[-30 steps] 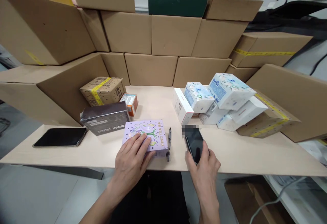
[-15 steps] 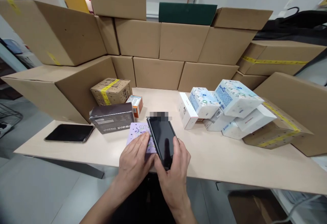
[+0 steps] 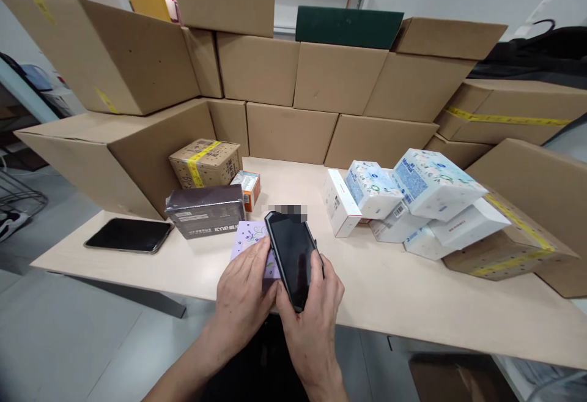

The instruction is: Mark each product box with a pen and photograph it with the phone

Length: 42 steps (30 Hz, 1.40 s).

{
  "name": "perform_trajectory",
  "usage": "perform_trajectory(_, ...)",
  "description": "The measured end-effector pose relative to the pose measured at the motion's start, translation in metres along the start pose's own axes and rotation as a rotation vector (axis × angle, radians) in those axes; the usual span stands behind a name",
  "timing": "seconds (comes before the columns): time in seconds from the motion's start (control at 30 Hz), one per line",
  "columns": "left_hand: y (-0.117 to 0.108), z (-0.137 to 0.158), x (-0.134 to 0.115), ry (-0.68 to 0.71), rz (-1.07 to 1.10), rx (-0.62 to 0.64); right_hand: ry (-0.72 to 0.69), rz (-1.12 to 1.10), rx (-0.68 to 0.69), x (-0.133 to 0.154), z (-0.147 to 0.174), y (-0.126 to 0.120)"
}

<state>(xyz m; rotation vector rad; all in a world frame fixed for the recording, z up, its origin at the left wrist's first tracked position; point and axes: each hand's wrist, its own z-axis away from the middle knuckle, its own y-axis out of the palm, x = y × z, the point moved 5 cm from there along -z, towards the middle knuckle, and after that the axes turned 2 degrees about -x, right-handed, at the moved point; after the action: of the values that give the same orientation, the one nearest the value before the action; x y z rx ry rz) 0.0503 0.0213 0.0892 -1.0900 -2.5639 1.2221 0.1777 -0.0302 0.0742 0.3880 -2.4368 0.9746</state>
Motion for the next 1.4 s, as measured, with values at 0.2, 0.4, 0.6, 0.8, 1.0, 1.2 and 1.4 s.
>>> perform_trajectory(0.2, -0.0011, -0.001, 0.0004, -0.018, 0.026, 0.005, -0.004, -0.004, 0.015, -0.0001, -0.0011, -0.0003)
perform_trajectory(0.4, -0.0013, 0.0003, 0.0011, -0.013, 0.024, 0.0, -0.01, -0.002, 0.03, -0.0006, -0.002, -0.0023)
perform_trajectory(0.6, -0.0011, 0.0002, 0.0016, -0.01, 0.035, 0.008, -0.019, 0.002, 0.038, -0.0005, -0.002, -0.0023)
perform_trajectory(0.8, -0.0007, -0.0006, 0.0005, 0.009, 0.001, -0.003, 0.018, -0.002, 0.036, 0.0004, -0.0017, -0.0025)
perform_trajectory(1.0, -0.0011, -0.0012, 0.0007, 0.022, -0.008, -0.027, 0.014, -0.005, 0.036, 0.0005, -0.0023, -0.0017)
perform_trajectory(1.2, -0.0017, -0.0011, 0.0, 0.037, -0.03, -0.022, 0.034, -0.021, 0.044, -0.0004, -0.0012, -0.0015)
perform_trajectory(1.4, -0.0042, -0.0032, -0.0003, 0.029, -0.02, -0.032, 0.088, -0.068, 0.036, -0.0038, -0.0016, -0.0041)
